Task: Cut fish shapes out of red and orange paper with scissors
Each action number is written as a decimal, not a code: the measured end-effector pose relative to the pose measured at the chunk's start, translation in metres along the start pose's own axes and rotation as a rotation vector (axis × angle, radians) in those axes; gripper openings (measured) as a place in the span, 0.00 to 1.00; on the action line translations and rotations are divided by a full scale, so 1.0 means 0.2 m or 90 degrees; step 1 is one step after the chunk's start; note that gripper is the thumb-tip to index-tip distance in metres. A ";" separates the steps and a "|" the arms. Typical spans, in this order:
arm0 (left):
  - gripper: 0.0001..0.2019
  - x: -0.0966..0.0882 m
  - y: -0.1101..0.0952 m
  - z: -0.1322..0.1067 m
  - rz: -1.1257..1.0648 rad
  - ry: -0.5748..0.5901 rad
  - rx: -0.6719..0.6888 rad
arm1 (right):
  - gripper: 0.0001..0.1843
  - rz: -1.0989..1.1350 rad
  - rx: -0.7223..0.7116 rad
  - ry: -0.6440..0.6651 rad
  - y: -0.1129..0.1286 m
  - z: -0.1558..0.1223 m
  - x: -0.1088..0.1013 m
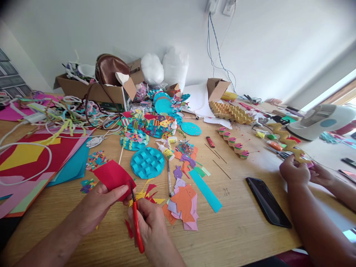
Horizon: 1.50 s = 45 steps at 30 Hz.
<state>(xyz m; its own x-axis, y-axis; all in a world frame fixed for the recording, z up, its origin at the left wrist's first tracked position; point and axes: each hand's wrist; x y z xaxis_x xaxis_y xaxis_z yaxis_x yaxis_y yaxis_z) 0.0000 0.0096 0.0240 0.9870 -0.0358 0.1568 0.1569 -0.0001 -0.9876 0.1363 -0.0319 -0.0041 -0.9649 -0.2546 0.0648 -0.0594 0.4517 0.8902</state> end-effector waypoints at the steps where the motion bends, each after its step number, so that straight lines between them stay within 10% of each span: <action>1: 0.04 0.00 0.00 0.00 0.005 -0.002 -0.001 | 0.23 -0.001 0.000 -0.002 -0.01 0.00 0.00; 45: 0.06 -0.04 0.00 0.01 0.034 0.087 -0.005 | 0.20 -0.124 -0.058 -0.033 -0.02 0.00 -0.05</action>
<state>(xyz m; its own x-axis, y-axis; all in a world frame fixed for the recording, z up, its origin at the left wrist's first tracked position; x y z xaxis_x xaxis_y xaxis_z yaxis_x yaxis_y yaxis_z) -0.0084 0.0119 0.0228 0.9798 -0.1717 0.1026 0.1037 -0.0026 -0.9946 0.1467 -0.0307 -0.0081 -0.9497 -0.2837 -0.1330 -0.2243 0.3192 0.9208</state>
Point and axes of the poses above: each hand's wrist, its own z-axis towards the middle knuckle, its own x-axis out of the palm, y = z × x, and after that the axes turned 15 degrees about x, right-handed
